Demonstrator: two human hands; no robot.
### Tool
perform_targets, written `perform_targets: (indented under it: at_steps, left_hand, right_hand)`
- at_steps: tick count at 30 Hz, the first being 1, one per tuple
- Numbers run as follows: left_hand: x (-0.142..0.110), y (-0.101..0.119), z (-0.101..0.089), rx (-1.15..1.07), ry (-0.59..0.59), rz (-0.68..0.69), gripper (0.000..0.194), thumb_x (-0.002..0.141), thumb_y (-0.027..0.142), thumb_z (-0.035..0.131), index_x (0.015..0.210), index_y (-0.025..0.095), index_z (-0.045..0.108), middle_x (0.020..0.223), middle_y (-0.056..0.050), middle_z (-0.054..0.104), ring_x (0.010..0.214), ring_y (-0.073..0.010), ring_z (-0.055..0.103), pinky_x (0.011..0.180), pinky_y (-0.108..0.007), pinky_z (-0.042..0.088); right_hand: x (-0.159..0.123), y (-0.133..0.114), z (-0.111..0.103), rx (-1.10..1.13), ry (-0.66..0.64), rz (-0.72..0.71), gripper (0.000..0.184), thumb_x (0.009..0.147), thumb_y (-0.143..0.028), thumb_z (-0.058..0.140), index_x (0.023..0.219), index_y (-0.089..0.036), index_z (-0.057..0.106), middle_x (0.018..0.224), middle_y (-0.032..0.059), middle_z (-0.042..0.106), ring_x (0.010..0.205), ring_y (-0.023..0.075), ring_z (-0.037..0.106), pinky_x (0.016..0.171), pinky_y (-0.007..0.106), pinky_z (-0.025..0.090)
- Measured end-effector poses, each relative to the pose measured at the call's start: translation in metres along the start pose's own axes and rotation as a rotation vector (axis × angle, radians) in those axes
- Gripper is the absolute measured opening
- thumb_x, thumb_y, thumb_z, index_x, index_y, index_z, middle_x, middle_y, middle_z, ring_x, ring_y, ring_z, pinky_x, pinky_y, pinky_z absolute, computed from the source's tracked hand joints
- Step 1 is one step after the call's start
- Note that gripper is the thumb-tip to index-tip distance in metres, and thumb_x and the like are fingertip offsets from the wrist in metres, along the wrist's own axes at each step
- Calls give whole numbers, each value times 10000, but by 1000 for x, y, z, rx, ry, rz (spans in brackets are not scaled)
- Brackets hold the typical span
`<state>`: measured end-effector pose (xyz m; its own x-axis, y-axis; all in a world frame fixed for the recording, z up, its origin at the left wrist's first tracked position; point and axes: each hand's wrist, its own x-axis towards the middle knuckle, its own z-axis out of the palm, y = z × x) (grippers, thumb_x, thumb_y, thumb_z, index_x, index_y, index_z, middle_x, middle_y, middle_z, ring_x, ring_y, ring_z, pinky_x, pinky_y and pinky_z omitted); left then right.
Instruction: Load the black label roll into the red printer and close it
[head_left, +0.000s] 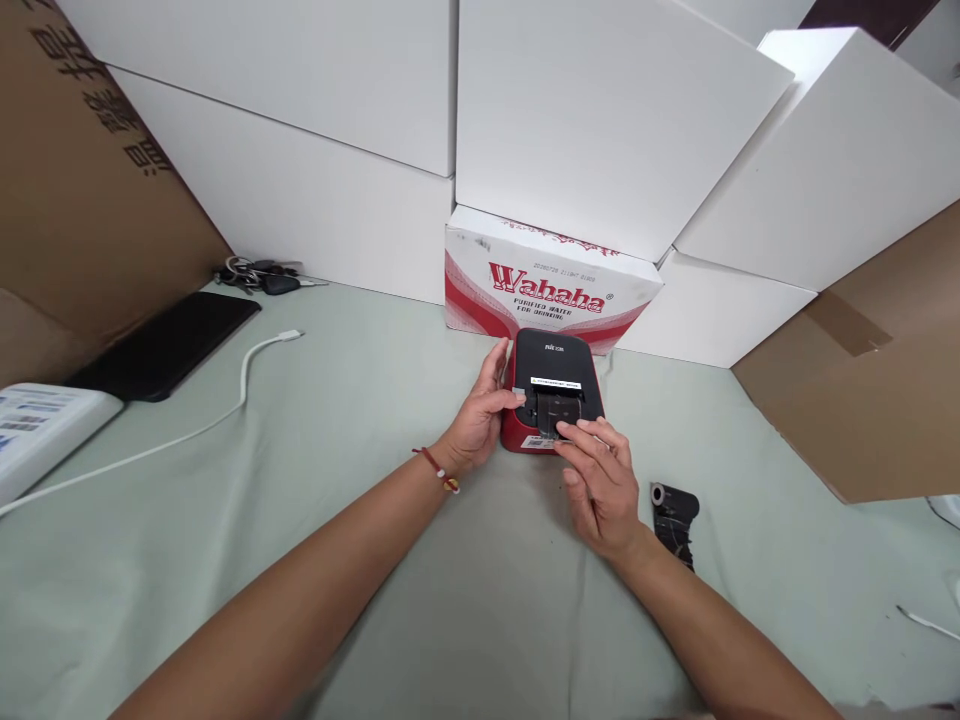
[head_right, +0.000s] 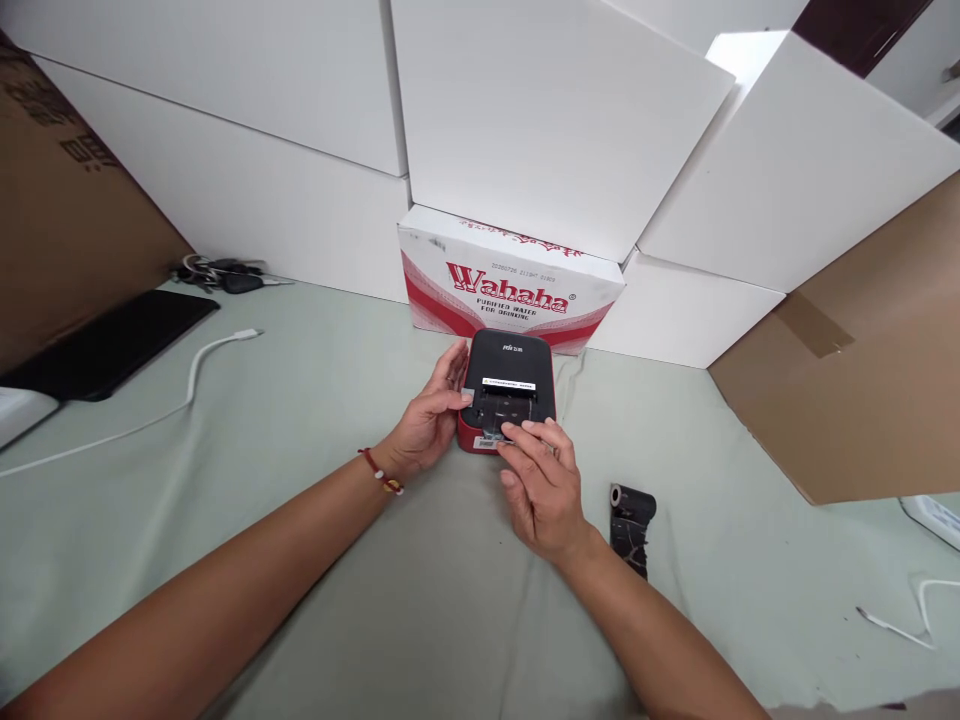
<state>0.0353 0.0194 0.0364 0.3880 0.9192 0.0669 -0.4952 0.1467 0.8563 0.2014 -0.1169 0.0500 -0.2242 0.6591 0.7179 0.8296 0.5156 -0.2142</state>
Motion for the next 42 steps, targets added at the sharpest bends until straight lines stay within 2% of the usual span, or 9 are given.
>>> perform_targets:
  at_steps: [4,9,20,23,27,29,31,35,42]
  left_hand:
    - [1,3,-2,59,22,7,1130,667,190,724,1677,378,253,1842,17,144,1728,-257,31,1393,-457,151]
    - [3,3,2,18,92,2,1096,608,136,654,1625,362,315,1811,6,216,1721,-244,76,1390,-444,166]
    - [9,-3,-3,-3,62,2,1091,566,118,640,1578,397,342,1802,26,207,1720,-245,48,1388,-467,199]
    - [8,-8,-5,19,28,17,976,639,170,662,1554,354,377,1774,-9,281,1706,-270,124,1387,-482,195]
    - [7,-19,-9,44,-14,83,772,755,256,669,1492,300,442,1684,-50,433,1632,-294,312,1373,-499,226]
    - [8,-24,-10,51,-6,101,702,818,304,670,1485,295,451,1659,-56,462,1610,-291,347,1363,-495,242]
    - [9,-29,-12,71,5,121,652,873,346,666,1488,291,458,1643,-62,481,1596,-288,368,1355,-489,253]
    - [11,-36,-16,133,19,179,635,902,354,671,1498,280,464,1633,-77,487,1579,-288,388,1351,-487,252]
    - [13,-35,-16,200,34,171,598,891,366,677,1464,283,529,1579,-82,531,1538,-326,420,1322,-520,288]
  right_hand:
    - [0,3,4,3,20,-40,327,1028,-142,525,1295,-212,701,1320,126,766,1246,261,675,1171,542,489]
    - [1,3,4,-6,20,-43,308,986,-89,581,1235,-215,711,1311,124,755,1222,264,670,1137,533,509]
    - [9,-2,-1,22,13,-55,300,990,-83,581,1231,-218,699,1259,140,755,1145,274,685,1021,517,571]
    - [23,0,-15,147,-40,55,353,1041,-160,559,1375,-245,636,1247,122,762,1105,252,719,966,469,599]
    - [65,15,-37,378,-101,409,366,1105,-364,508,1452,-264,565,1144,66,792,742,162,732,776,365,628]
    - [95,26,-39,304,-233,516,301,1085,-401,533,1305,-245,669,1042,38,808,663,151,700,709,329,602]
    - [124,36,-32,76,-504,516,240,1047,-337,577,1191,-237,742,1074,38,820,793,175,738,775,314,583]
    - [165,43,1,-397,-1033,399,394,998,-224,596,1364,-288,726,1300,56,792,1165,265,727,916,326,526]
    - [181,42,32,-556,-1217,416,288,899,-212,732,1176,-168,800,1149,173,810,1050,325,749,776,322,494]
